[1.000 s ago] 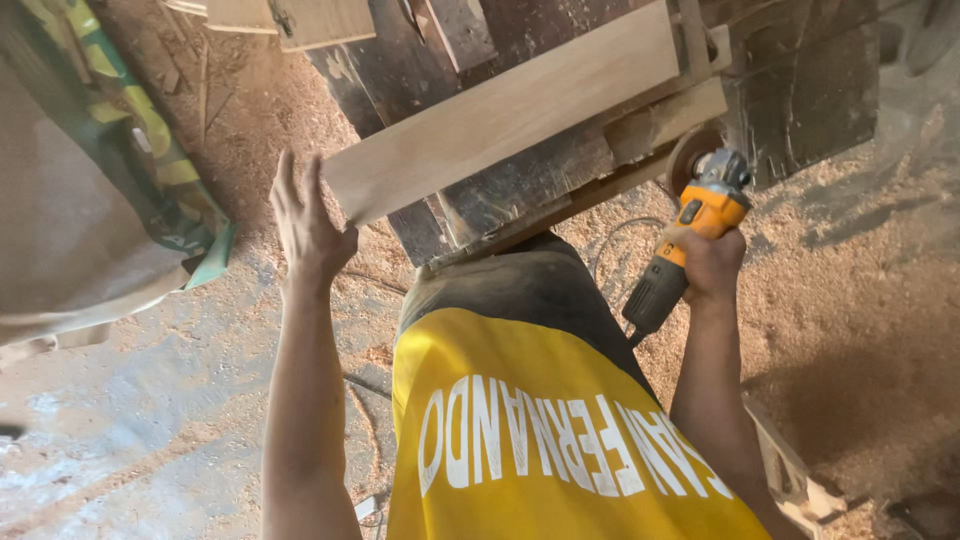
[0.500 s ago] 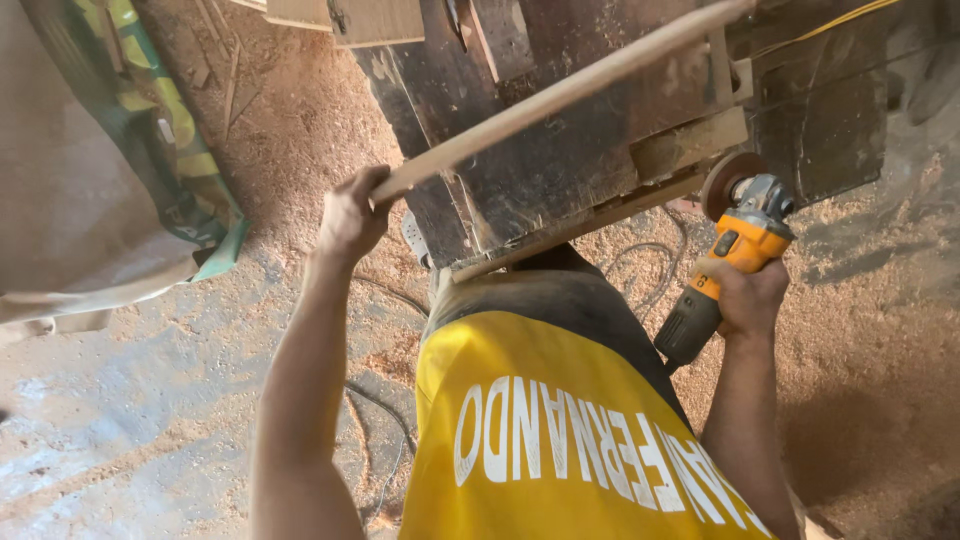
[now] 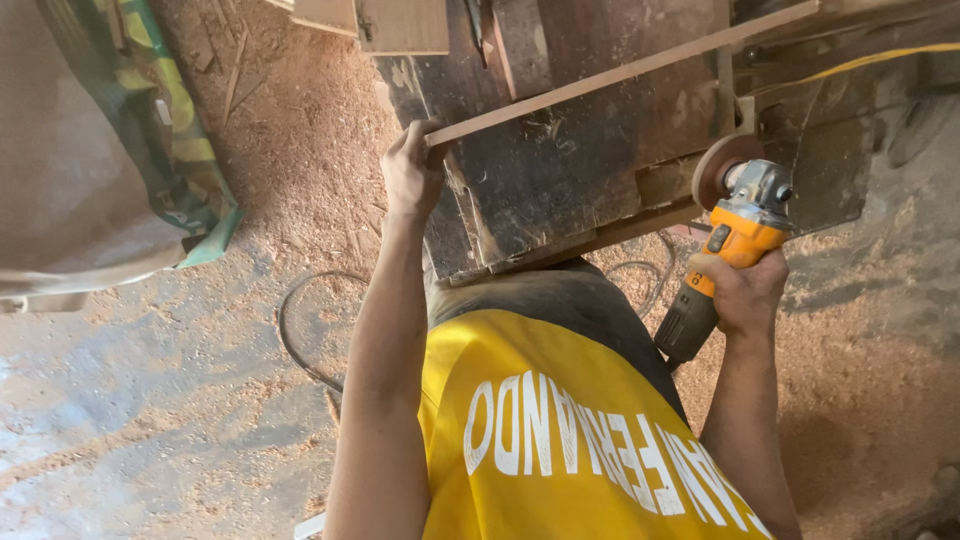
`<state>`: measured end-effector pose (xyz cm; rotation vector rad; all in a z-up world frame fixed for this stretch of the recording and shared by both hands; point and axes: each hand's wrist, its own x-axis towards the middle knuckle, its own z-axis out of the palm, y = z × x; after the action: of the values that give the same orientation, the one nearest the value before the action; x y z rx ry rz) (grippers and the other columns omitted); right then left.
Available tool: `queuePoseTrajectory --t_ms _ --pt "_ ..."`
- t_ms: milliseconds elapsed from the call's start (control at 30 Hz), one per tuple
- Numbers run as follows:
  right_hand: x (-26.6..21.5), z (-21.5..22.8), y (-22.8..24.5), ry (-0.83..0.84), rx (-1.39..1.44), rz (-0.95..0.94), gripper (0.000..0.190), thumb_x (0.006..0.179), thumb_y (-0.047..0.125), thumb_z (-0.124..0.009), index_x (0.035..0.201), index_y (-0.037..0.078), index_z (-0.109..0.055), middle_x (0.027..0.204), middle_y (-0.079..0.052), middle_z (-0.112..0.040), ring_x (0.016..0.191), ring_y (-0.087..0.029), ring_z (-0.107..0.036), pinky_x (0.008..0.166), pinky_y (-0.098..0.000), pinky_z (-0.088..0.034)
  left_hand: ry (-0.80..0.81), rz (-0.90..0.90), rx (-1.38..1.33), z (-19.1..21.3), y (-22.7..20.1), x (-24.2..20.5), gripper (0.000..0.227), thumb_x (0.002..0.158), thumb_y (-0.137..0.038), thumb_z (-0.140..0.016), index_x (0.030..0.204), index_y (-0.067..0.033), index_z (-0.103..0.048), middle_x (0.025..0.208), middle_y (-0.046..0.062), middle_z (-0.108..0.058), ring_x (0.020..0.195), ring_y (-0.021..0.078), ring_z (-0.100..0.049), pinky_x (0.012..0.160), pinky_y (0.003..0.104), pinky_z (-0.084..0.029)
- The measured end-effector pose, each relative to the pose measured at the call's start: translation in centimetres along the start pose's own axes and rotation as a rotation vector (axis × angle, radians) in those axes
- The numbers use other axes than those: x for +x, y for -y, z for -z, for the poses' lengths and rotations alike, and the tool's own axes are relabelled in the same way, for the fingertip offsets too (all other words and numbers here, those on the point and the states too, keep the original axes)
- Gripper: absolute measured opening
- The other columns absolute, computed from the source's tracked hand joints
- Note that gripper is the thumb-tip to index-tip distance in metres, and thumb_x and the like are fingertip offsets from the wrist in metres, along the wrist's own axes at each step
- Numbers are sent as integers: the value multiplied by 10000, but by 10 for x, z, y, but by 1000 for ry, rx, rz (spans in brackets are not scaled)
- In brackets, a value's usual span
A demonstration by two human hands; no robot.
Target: The person uses an angle grinder with a sanding disc to smooth the surface of a wooden plank. They hold the plank with one hand and move the grinder along its length, generating sawdust.
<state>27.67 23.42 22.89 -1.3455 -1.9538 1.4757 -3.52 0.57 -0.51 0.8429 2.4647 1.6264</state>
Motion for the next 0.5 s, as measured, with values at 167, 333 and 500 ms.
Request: queuePoseTrajectory --t_ms 167,333,500 --pt "22 -34 32 196 -54 -2 513 757 27 -754 1244 7 -596 1057 -53 -666 907 -183 -717 817 -329 -611 23 96 -47 -6 8 8 134 945 -164 -791 1007 -64 -727 877 100 -776 678 193 -735 548 319 -580" --pt "43 -84 62 385 -484 293 565 768 117 -822 1271 -11 -600 1109 -104 -669 980 -237 -676 875 -356 -554 -127 81 -130 -8 -3 2 172 873 -99 -787 1024 -46 -725 932 142 -756 830 293 -754 710 379 -612" --pt "41 -153 88 557 -658 354 681 749 196 -841 1303 -38 -523 1132 -177 -715 1044 -326 -726 922 -414 -566 -136 128 -168 -9 -5 4 173 897 -1 -692 1059 -57 -704 1007 136 -752 927 316 -751 805 393 -617"
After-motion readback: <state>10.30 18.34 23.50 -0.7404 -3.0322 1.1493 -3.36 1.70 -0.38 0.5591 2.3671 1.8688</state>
